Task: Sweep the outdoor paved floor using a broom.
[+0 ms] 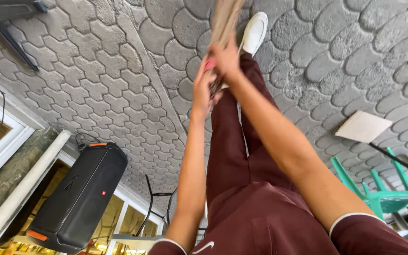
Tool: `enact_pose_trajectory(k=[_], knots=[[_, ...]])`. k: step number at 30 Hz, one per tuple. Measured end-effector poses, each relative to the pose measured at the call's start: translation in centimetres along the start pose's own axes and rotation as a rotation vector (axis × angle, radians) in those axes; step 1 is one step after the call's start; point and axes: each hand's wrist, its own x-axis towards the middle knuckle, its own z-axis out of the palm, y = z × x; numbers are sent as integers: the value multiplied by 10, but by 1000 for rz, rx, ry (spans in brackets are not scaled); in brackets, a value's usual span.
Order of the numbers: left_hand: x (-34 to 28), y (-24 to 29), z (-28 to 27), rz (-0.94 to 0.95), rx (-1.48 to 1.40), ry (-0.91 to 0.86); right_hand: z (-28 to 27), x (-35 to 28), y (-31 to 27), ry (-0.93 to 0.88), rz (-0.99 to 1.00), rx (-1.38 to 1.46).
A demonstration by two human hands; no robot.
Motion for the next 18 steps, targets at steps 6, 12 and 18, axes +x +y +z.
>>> enact_pose_trajectory(k=[6,12,18], knots=[[-6,23,-6,108,-116,586,78,36,36,-587,34,-90],[101,31,87,25,315,270,-81,163,48,-283,-73,162],[103,18,135,72,406,-59,-168,129,-8,264,32,-168]])
